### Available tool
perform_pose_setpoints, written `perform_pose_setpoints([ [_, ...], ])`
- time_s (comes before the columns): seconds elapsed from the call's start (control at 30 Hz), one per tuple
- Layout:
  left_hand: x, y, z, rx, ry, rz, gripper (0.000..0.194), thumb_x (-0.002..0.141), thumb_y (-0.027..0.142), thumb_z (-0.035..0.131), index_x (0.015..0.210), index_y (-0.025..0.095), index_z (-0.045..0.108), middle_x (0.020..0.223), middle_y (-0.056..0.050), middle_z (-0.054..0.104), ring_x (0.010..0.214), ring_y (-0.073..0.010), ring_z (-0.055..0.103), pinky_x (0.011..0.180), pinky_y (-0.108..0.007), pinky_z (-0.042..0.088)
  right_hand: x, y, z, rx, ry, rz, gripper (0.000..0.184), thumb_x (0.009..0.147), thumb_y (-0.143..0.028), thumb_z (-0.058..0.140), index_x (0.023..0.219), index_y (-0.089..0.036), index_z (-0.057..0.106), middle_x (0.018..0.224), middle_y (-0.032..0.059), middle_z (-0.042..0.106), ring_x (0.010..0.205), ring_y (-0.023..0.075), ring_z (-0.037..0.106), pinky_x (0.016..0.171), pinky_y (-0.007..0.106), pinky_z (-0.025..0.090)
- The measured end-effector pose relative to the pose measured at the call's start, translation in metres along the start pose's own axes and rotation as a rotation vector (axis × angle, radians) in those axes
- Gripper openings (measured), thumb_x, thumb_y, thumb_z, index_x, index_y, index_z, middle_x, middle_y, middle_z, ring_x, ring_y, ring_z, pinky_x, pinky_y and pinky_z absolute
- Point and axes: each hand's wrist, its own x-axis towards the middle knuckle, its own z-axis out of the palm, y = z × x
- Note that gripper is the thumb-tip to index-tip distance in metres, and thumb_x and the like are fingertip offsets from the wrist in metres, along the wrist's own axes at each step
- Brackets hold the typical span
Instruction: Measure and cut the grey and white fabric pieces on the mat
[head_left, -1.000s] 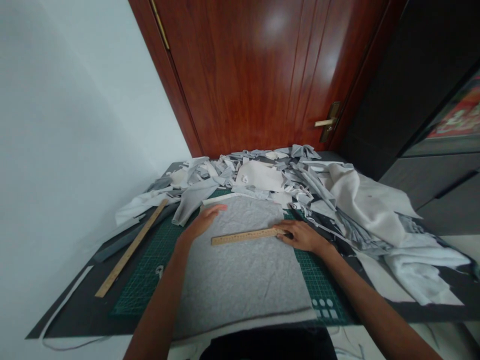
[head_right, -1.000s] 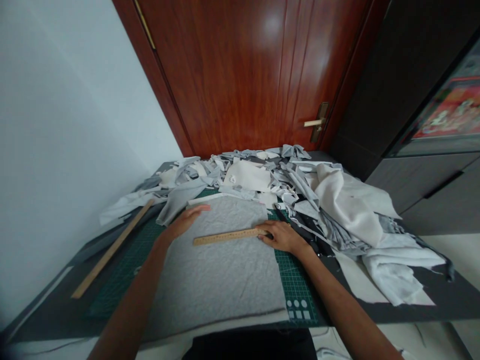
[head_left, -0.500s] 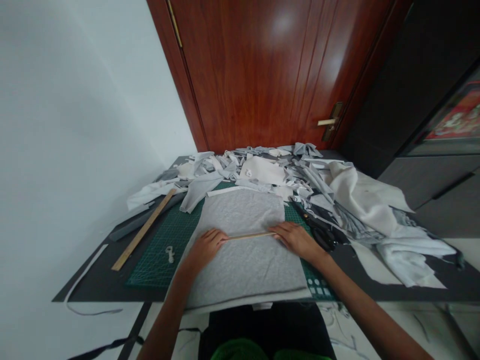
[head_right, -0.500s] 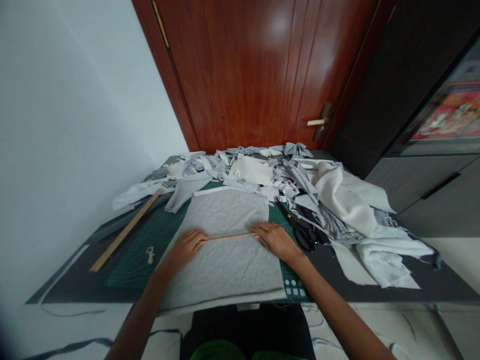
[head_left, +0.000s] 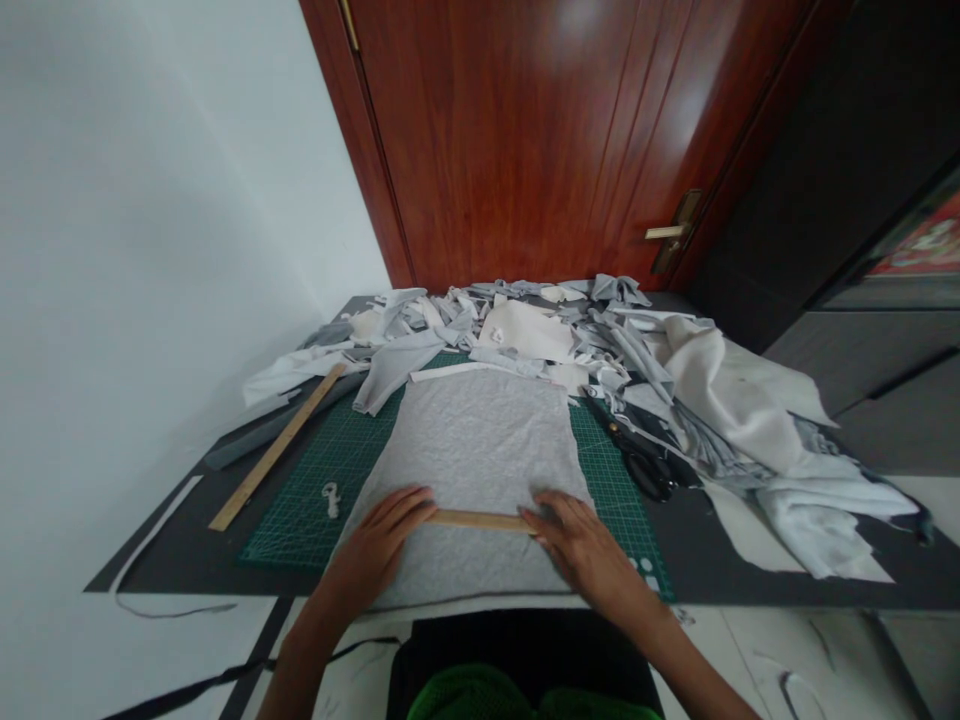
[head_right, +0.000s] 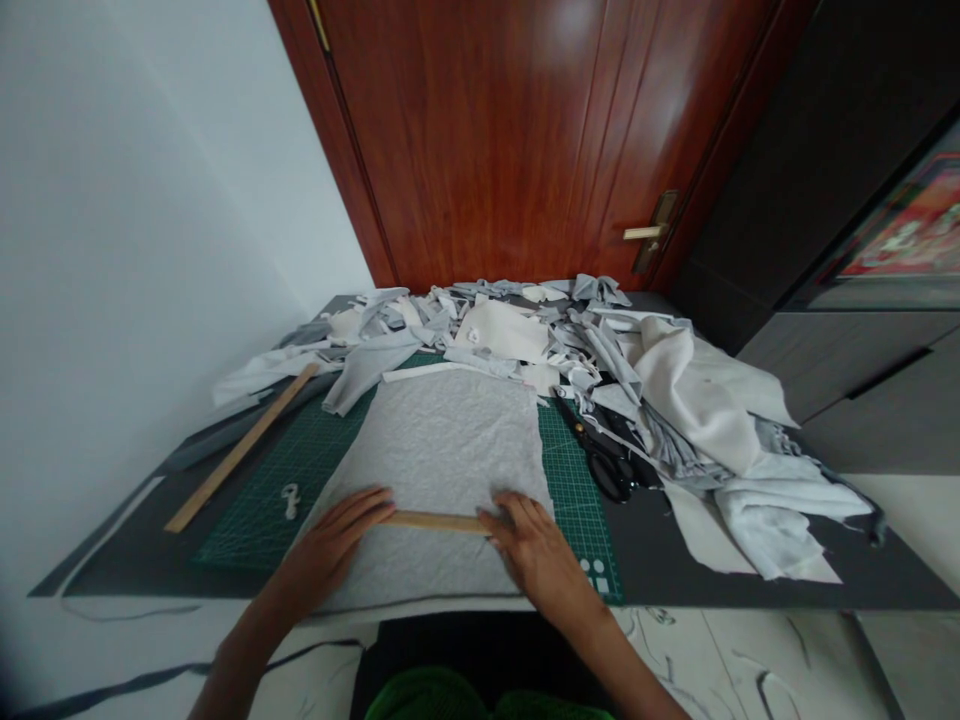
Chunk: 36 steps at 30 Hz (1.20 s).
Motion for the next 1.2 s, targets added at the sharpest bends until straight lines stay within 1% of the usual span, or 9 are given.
perform_pose_setpoints([
  [0.17,0.0,0.001,0.007,0.058,-0.028,-0.04,0.052,0.109,0.023,0.038,0.161,0.027,0.04,0.169,-0.003,0.037,0.159,-0.021,0.03,0.129,-0.045,0.032,-0.012,0.008,0.009,0.027,0.014,0.024,0.043,0.105,-0.02,0.053,0.145,-0.028,0.063,0.155,0.0117,0.057,0.141,0.029,0.057,0.114,0.051,0.054],
  [0.37,0.033,0.005,0.016,0.07,-0.04,-0.071,0.053,0.111,0.025,0.034,0.164,0.028,0.034,0.171,-0.002,0.034,0.16,-0.0207,0.025,0.131,-0.047,0.025,-0.008,0.04,0.014,0.056,-0.003,0.04,0.05,0.105,-0.014,0.047,0.151,-0.031,0.058,0.162,0.0073,0.051,0.147,0.0243,0.051,0.122,0.049,0.046],
  [0.47,0.055,0.002,0.021,0.048,-0.04,-0.074,0.052,0.111,0.025,0.032,0.163,0.027,0.037,0.17,-0.003,0.035,0.16,-0.0216,0.026,0.131,-0.049,0.025,0.002,0.063,0.015,0.078,-0.027,0.058,0.052,0.105,-0.014,0.046,0.152,-0.031,0.056,0.164,0.006,0.048,0.149,0.0232,0.049,0.124,0.048,0.043],
  [0.63,0.089,-0.01,0.035,0.01,-0.033,-0.092,0.051,0.111,0.028,0.03,0.161,0.026,0.04,0.165,-0.005,0.044,0.156,-0.022,0.034,0.131,-0.051,0.024,0.025,0.103,0.01,0.059,-0.073,0.046,0.047,0.106,-0.017,0.046,0.15,-0.026,0.059,0.162,0.0097,0.05,0.15,0.0237,0.048,0.126,0.048,0.04],
  [0.8,0.12,-0.027,0.044,-0.007,-0.003,-0.117,0.051,0.111,0.029,0.029,0.16,0.022,0.043,0.164,-0.01,0.046,0.154,-0.024,0.037,0.129,-0.054,0.027,0.06,0.125,-0.002,0.018,-0.068,0.008,0.045,0.104,-0.012,0.046,0.145,-0.02,0.063,0.155,0.0148,0.057,0.145,0.025,0.054,0.123,0.05,0.044],
  [0.93,0.133,-0.032,0.044,-0.008,-0.031,-0.128,0.051,0.111,0.03,0.03,0.158,0.02,0.045,0.165,-0.012,0.043,0.155,-0.0257,0.036,0.128,-0.056,0.028,0.067,0.101,-0.011,0.012,0.048,-0.007,0.047,0.105,-0.016,0.049,0.151,-0.021,0.056,0.158,0.0163,0.054,0.147,0.0279,0.05,0.121,0.055,0.045],
  [1.07,0.122,-0.025,0.04,-0.008,-0.02,-0.134,0.051,0.11,0.027,0.03,0.159,0.019,0.043,0.165,-0.012,0.043,0.156,-0.0233,0.036,0.129,-0.053,0.026,0.032,0.048,-0.016,0.085,-0.003,-0.102,0.053,0.105,-0.022,0.052,0.158,-0.022,0.045,0.167,0.0153,0.041,0.156,0.0287,0.037,0.123,0.056,0.042],
  [1.13,0.113,-0.019,0.037,-0.008,-0.024,-0.141,0.052,0.109,0.024,0.03,0.159,0.018,0.043,0.167,-0.012,0.041,0.157,-0.0234,0.032,0.129,-0.052,0.027,0.009,0.025,-0.023,0.122,-0.073,-0.126,0.05,0.104,-0.026,0.056,0.153,-0.019,0.051,0.162,0.0167,0.048,0.151,0.0304,0.045,0.121,0.055,0.044],
  [1.2,0.104,-0.013,0.032,-0.002,-0.044,-0.137,0.051,0.108,0.022,0.031,0.157,0.018,0.045,0.167,-0.011,0.04,0.159,-0.0243,0.028,0.129,-0.054,0.026,-0.009,0.01,-0.035,0.18,-0.148,-0.088,0.038,0.105,-0.025,0.054,0.141,-0.022,0.062,0.15,0.0134,0.06,0.139,0.0293,0.057,0.117,0.052,0.049],
])
